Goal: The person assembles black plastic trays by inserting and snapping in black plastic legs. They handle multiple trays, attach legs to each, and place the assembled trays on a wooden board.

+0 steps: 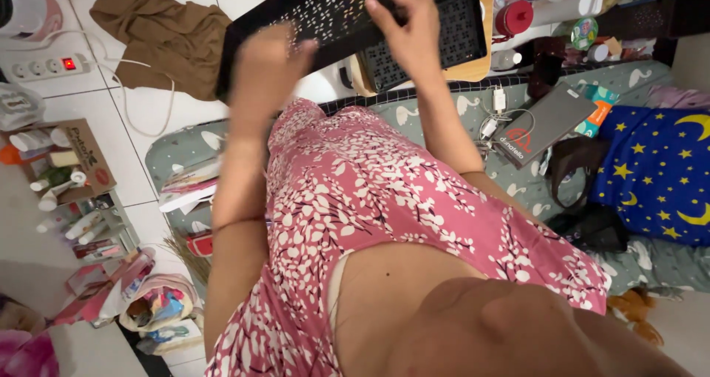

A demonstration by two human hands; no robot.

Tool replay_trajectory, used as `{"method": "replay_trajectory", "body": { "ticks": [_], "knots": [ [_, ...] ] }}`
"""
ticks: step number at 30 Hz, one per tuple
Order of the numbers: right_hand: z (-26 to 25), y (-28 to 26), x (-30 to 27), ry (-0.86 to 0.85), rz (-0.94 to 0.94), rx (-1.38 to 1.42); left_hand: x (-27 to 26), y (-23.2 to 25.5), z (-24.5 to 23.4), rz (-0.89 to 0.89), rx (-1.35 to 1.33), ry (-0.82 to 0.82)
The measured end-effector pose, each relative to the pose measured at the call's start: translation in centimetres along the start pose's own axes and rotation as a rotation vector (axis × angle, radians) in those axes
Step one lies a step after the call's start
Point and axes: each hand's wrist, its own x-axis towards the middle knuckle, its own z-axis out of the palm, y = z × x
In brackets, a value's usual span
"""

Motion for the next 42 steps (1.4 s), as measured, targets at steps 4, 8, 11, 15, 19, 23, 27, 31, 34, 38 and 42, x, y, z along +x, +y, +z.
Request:
{"method": "replay_trajectory", "body": {
  "ticks": [4,8,11,15,19,23,27,31,34,38,42],
  "knots": [
    [1.4,-1.2,-0.4,-0.027,0.118,0.085,2.9,7.1,5.8,0.117,0.107,0.202],
    [-0.2,-1.3,-0.9,-0.167,0.246,0.286,3.2,8.8,5.4,0.266,0.178,0.377],
    [-1.6,-1.8,-0.8,-0.275,0.217,0.370,3.2,8.6,3.8,0.327,0.117,0.353],
    [-4.5,-3.1,0.4,-0.479,0.041,0.115,2.9,8.0,2.1,0.359,0.010,0.293],
    [-5.1,-4.2,2.2,-0.411,-0.104,0.184,2.2,8.5,2.0,0.350,-0.071,0.255],
    [-2.9,-5.2,2.5,-0.356,0.199,0.842,2.0,8.9,3.0,0.371,-0.058,0.195],
    [-1.0,-6.1,1.7,-0.317,0.400,0.981,1.7,8.6,3.7,0.421,-0.121,0.153],
    [-1.0,-5.8,2.2,-0.510,0.443,1.074,1.5,7.9,2.9,0.470,-0.153,0.111],
    [-1.4,-4.3,3.5,-0.865,0.477,1.344,1.3,7.6,1.8,0.506,-0.284,0.114],
    [-0.2,-2.3,5.5,-1.272,0.463,1.712,1.6,7.9,0.8,0.579,-0.276,0.141],
    [-0.5,-1.9,5.7,-1.046,0.676,1.618,1.7,7.9,0.9,0.538,-0.196,0.267]
  ]
}}
